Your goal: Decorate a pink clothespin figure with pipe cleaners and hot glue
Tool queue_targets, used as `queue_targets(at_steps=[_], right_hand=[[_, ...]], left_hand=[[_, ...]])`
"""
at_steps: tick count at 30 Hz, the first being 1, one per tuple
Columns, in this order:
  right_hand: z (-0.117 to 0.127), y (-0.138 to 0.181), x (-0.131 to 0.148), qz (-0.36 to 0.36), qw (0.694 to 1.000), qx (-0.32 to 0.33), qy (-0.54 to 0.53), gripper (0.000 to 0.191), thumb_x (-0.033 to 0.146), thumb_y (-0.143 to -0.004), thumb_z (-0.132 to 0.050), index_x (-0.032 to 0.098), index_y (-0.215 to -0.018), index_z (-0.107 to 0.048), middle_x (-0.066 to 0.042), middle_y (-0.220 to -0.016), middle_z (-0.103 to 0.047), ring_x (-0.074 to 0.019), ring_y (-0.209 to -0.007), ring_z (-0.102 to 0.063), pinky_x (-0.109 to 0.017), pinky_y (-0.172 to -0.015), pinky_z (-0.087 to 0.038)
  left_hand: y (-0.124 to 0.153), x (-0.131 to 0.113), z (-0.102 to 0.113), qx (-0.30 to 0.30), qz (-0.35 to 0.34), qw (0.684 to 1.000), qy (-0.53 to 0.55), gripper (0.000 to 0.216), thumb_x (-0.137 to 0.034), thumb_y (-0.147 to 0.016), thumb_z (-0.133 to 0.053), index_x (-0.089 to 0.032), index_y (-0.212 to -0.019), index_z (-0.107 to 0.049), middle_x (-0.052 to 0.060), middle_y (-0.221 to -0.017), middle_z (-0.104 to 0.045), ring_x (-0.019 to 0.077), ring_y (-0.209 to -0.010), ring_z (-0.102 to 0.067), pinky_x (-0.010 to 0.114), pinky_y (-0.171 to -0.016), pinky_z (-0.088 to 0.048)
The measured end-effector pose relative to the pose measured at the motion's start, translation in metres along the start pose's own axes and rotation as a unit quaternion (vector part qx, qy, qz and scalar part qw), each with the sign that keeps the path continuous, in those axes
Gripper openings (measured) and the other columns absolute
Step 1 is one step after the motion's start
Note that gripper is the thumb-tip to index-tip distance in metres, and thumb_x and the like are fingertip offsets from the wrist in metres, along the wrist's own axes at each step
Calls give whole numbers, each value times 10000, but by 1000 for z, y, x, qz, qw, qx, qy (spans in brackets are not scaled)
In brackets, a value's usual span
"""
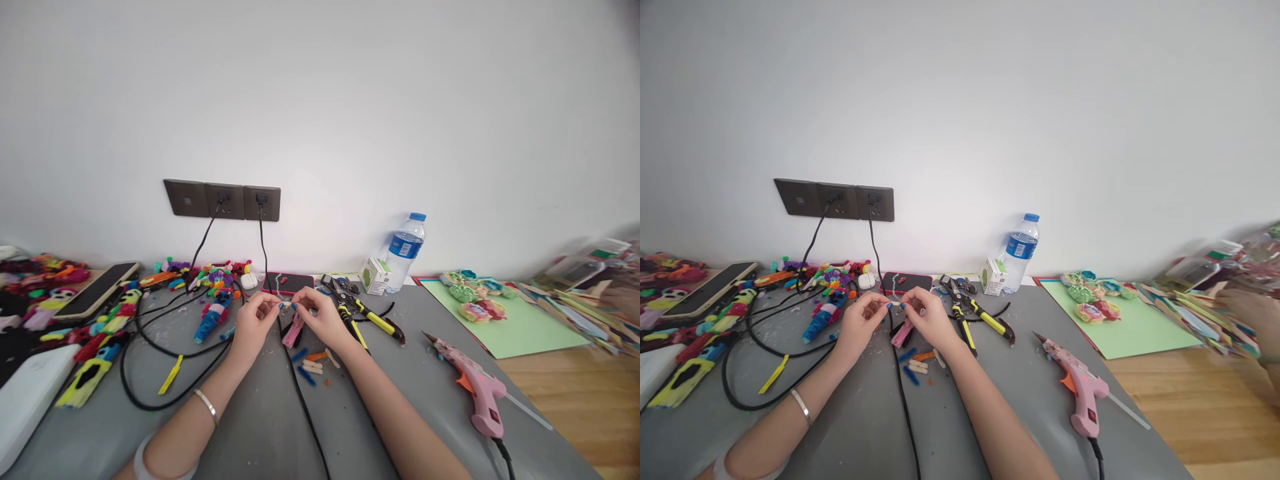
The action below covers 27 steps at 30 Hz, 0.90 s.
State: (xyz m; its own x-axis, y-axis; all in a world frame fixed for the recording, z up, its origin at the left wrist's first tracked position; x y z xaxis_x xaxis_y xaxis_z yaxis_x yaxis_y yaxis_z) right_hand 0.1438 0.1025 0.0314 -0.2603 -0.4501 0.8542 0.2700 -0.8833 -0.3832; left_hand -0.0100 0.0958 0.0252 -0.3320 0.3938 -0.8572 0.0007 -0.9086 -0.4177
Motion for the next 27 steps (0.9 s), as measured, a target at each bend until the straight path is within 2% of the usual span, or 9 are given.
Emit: queue_targets(at_steps=[27], right_hand=[[0, 1, -2, 2, 1000, 0, -6, 81, 157, -826, -501, 189, -834, -574, 12, -715, -569, -135, -612, -540, -258, -612, -426]], left_hand=[[0, 3, -2, 9, 5, 1000, 3, 95, -248, -814, -581, -180, -809, -647, 13, -772, -636, 111, -565, -509, 218, -510, -392]])
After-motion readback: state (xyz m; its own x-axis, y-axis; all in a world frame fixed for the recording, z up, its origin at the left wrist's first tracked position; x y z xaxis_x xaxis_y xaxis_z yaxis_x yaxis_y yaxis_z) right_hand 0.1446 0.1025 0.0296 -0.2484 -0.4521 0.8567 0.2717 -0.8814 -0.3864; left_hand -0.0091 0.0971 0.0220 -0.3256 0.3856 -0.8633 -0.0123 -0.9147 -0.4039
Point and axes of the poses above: each hand's wrist, its own y-axis away from the middle knuckle, its own z-axis out of the back of the hand, x = y × z, the point moved 8 cm from there along -y, towards the middle knuckle
